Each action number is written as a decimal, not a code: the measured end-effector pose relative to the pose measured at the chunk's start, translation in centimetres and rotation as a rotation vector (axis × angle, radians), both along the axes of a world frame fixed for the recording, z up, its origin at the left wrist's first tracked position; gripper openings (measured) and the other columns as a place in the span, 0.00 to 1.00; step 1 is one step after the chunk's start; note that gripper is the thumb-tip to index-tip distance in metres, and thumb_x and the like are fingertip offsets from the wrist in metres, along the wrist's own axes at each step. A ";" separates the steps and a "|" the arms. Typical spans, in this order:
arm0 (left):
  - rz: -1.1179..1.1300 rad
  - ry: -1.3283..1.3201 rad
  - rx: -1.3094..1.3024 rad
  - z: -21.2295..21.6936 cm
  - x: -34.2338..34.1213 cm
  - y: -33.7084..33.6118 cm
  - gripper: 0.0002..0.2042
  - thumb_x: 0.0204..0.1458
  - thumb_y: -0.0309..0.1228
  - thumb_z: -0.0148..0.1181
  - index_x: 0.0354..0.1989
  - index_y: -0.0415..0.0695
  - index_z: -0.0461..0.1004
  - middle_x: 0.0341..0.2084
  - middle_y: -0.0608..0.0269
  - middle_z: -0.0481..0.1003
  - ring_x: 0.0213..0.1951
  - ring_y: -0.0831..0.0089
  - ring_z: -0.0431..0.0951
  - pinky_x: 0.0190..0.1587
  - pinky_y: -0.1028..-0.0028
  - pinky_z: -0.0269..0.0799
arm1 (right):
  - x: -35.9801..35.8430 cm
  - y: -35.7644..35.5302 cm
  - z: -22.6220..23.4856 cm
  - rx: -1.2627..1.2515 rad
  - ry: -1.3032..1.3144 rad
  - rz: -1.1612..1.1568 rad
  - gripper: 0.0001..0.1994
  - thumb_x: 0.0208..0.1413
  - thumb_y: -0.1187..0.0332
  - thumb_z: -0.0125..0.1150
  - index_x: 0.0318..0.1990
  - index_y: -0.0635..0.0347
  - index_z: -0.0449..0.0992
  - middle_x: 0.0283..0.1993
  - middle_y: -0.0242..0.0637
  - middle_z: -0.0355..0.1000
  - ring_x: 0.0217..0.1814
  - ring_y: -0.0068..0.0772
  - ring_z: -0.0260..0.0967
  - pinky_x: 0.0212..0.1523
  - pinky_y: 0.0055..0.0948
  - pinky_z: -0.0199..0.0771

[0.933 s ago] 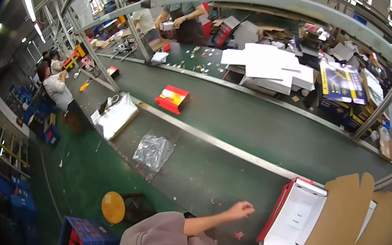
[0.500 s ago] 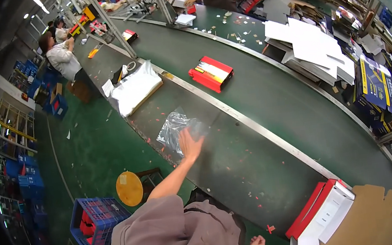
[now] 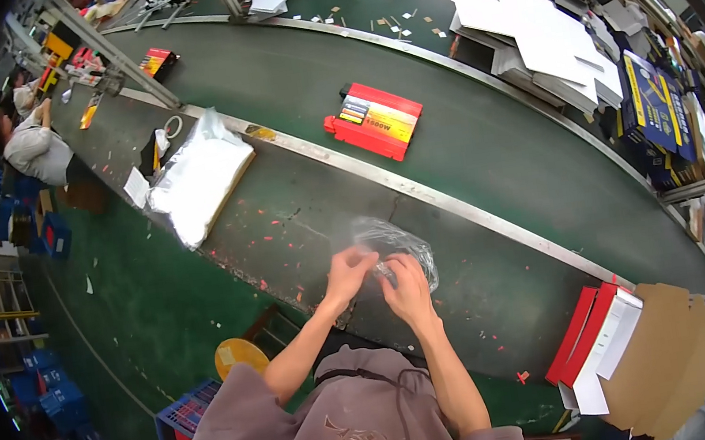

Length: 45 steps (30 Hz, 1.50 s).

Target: Packaging small boxes into plastic bags and then placing those into larger shipping boxes at an assembly line workstation.

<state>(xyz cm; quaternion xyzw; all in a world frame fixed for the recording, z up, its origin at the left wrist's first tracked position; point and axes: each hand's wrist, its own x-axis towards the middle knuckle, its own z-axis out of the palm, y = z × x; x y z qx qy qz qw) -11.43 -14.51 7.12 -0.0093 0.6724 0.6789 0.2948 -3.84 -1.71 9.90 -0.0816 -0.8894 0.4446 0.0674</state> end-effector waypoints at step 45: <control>-0.419 -0.730 1.043 -4.8 -17.4 5.2 0.07 0.55 0.27 0.49 0.31 0.37 0.71 0.25 0.56 0.74 0.30 0.65 0.75 0.40 0.62 0.72 | -11.8 18.8 7.6 -0.649 -0.743 0.061 0.10 0.55 0.70 0.57 0.25 0.65 0.70 0.14 0.29 0.64 0.14 0.17 0.60 0.15 0.19 0.56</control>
